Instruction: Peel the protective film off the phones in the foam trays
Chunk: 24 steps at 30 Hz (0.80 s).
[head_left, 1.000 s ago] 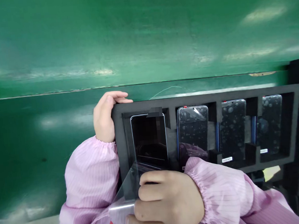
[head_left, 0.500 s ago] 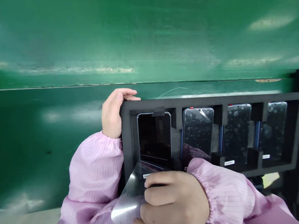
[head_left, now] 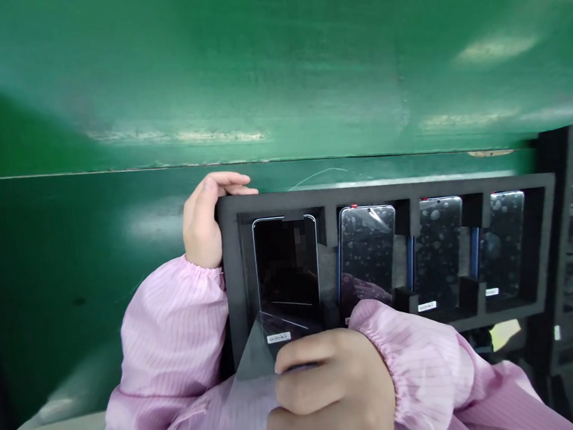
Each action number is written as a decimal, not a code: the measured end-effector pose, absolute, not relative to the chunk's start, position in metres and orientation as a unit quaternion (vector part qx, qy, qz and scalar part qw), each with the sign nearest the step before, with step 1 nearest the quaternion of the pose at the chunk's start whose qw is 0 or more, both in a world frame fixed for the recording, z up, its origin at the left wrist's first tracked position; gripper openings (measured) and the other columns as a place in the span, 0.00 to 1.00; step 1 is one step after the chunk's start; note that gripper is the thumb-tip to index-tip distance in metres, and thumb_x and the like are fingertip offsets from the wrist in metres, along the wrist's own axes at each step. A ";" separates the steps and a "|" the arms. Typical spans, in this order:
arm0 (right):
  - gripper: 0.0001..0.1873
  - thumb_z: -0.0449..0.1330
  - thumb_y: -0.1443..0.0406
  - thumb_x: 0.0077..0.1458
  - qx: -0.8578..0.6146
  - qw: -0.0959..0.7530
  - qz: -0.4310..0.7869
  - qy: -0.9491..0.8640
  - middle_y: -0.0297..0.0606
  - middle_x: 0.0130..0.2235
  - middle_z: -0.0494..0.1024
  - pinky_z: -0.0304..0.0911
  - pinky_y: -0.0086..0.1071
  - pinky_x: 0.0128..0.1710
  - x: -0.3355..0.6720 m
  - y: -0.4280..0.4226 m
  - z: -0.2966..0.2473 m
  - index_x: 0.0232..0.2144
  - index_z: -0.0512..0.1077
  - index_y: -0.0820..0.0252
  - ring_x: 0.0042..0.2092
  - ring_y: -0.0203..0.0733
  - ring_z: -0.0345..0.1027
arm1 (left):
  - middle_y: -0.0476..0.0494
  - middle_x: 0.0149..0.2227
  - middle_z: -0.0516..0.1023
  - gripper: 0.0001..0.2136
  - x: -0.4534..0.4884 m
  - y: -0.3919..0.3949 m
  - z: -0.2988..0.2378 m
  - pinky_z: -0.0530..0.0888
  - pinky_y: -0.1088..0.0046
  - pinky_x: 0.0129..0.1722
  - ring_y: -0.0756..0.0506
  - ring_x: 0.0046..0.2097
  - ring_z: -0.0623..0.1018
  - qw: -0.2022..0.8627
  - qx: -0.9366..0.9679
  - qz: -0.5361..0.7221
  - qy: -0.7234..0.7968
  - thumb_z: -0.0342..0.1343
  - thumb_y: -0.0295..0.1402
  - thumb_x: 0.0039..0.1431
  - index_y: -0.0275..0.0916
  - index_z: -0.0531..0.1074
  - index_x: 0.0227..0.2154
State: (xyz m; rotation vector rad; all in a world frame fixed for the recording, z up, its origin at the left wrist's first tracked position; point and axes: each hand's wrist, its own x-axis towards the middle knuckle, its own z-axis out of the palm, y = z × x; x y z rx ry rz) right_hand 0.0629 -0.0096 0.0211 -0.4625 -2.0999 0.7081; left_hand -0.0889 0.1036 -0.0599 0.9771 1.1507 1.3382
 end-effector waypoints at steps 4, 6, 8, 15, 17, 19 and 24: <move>0.10 0.75 0.66 0.40 -0.177 0.432 0.281 -0.838 0.28 0.28 0.72 0.66 0.31 0.34 0.063 -0.009 0.021 0.19 0.76 0.55 0.33 0.34 0.60 | 0.43 0.33 0.81 0.19 -0.089 0.103 -0.060 0.75 0.70 0.36 0.44 0.35 0.79 0.537 0.409 0.563 0.477 0.47 0.45 0.72 0.40 0.79 0.36; 0.10 0.76 0.66 0.38 -0.176 0.433 0.277 -0.839 0.28 0.28 0.72 0.65 0.30 0.34 0.063 -0.009 0.020 0.19 0.76 0.55 0.33 0.34 0.60 | 0.44 0.32 0.81 0.19 -0.089 0.103 -0.059 0.75 0.68 0.36 0.43 0.35 0.79 0.538 0.410 0.560 0.477 0.47 0.45 0.72 0.42 0.79 0.36; 0.09 0.75 0.66 0.38 -0.180 0.442 0.272 -0.836 0.28 0.29 0.73 0.65 0.30 0.33 0.063 -0.010 0.019 0.20 0.77 0.55 0.32 0.34 0.59 | 0.44 0.33 0.81 0.19 -0.090 0.103 -0.059 0.75 0.68 0.36 0.42 0.35 0.80 0.538 0.416 0.555 0.480 0.47 0.46 0.71 0.42 0.79 0.37; 0.03 0.67 0.65 0.50 -0.209 0.437 0.252 -0.838 0.30 0.32 0.73 0.66 0.33 0.40 0.061 -0.012 0.017 0.24 0.78 0.55 0.32 0.34 0.57 | 0.43 0.31 0.81 0.19 -0.089 0.105 -0.061 0.75 0.70 0.36 0.43 0.34 0.80 0.518 0.420 0.560 0.492 0.47 0.45 0.71 0.39 0.79 0.35; 0.05 0.66 0.66 0.51 -0.215 0.446 0.245 -0.833 0.30 0.31 0.72 0.67 0.32 0.42 0.060 -0.010 0.018 0.24 0.78 0.55 0.31 0.34 0.57 | 0.43 0.32 0.81 0.19 -0.089 0.104 -0.061 0.75 0.69 0.36 0.43 0.35 0.80 0.519 0.420 0.556 0.495 0.46 0.45 0.71 0.39 0.79 0.36; 0.08 0.63 0.68 0.53 -0.228 0.455 0.240 -0.827 0.30 0.30 0.72 0.67 0.32 0.42 0.060 -0.008 0.021 0.24 0.78 0.56 0.31 0.33 0.57 | 0.43 0.32 0.81 0.19 -0.089 0.103 -0.060 0.75 0.69 0.36 0.43 0.35 0.80 0.524 0.420 0.553 0.494 0.47 0.45 0.71 0.40 0.79 0.36; 0.12 0.56 0.72 0.60 -0.275 0.442 0.241 -0.819 0.31 0.31 0.75 0.69 0.32 0.42 0.063 0.001 0.028 0.31 0.79 0.59 0.32 0.34 0.62 | 0.44 0.32 0.81 0.19 -0.090 0.103 -0.062 0.75 0.69 0.37 0.44 0.35 0.80 0.520 0.424 0.554 0.493 0.47 0.44 0.71 0.42 0.80 0.36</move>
